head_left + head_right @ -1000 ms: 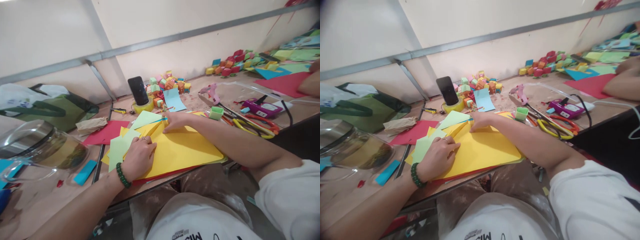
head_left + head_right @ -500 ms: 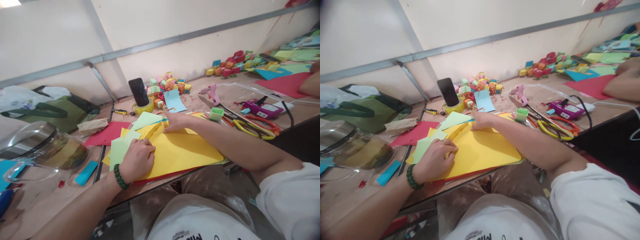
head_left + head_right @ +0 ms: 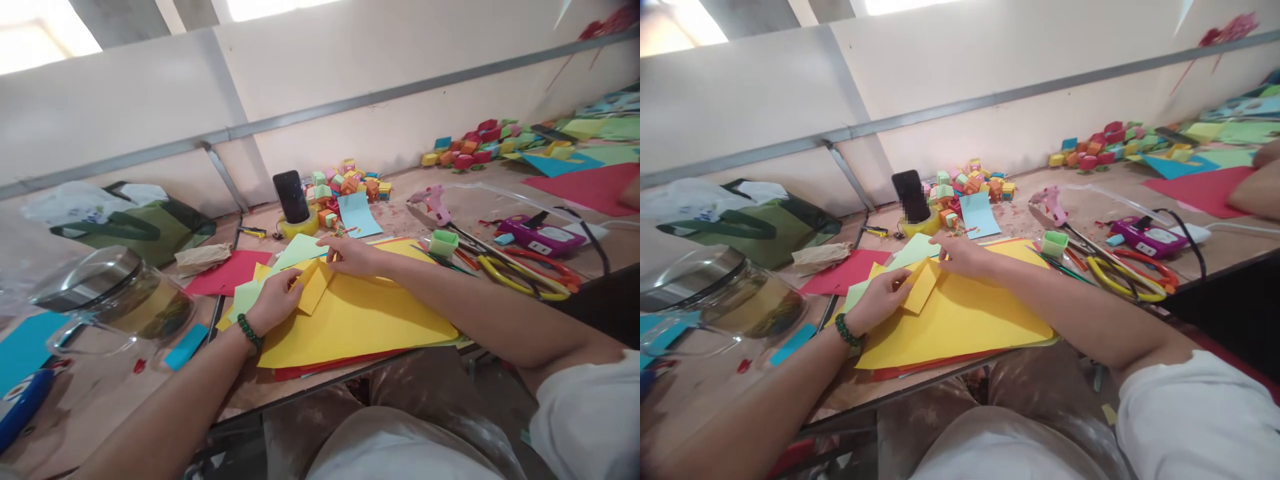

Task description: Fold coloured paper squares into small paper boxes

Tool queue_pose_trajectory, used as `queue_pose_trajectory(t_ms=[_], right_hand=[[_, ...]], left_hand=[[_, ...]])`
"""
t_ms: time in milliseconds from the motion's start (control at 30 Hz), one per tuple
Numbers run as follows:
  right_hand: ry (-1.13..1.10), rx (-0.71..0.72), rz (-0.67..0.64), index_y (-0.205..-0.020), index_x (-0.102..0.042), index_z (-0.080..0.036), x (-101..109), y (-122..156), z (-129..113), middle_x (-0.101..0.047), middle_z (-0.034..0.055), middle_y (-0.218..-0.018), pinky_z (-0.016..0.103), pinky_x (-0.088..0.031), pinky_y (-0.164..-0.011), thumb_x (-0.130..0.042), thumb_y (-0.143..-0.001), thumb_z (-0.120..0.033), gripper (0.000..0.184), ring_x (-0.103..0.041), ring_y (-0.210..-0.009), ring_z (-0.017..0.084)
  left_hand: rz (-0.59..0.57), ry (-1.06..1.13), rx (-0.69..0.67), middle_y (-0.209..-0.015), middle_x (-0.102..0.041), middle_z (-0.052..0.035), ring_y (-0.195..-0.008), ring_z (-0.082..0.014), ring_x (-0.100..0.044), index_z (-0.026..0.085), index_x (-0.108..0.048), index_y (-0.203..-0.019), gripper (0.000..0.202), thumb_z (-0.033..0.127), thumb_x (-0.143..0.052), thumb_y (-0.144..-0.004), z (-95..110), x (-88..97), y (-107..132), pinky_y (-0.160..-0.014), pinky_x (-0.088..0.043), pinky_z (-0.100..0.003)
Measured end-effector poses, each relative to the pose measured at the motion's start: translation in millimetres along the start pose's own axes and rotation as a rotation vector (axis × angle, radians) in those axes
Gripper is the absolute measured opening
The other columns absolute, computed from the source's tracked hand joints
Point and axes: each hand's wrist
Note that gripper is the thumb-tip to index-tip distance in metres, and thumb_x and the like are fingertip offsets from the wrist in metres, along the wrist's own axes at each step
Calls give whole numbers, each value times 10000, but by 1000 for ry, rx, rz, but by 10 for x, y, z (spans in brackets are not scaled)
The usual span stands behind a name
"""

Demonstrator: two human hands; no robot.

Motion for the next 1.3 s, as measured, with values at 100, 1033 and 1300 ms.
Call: queue_pose_trajectory(t_ms=[100,1033,1300], right_hand=[[-57,-9,85,-1288,-493,-145,-16,-6,3,-688,62,-955,274,-451,-720,-633,-794,-228,521,-627,-742,152],[38,208,248,-1246,-511,-186,67,133,-135,-720,45,-955,303,-469,-824,-542,-858,-248,395,-667,-874,177],[316,185,509,-990,-621,-183,134,134,-75,-660,69,-861,292,-434,-739,-517,-863,-252,177,-603,-844,204]], left_hand=[[7,140,44,-681,-571,14,-617,-130,-503,183,-544,-728,112,267,-479,-694,14,15,14,-566,-405,-239],[91,875,321,-737,-594,8,-686,-130,-583,165,-624,-731,361,433,-779,-544,307,77,114,-486,-520,-183],[135,943,387,-568,-466,46,-520,-68,-480,140,-658,-587,341,402,-830,-451,287,51,85,-532,-562,-223]])
Point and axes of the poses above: each hand's wrist, its own y-axis away from the middle knuckle, its own x-axis out of the back of the hand, z = x × y
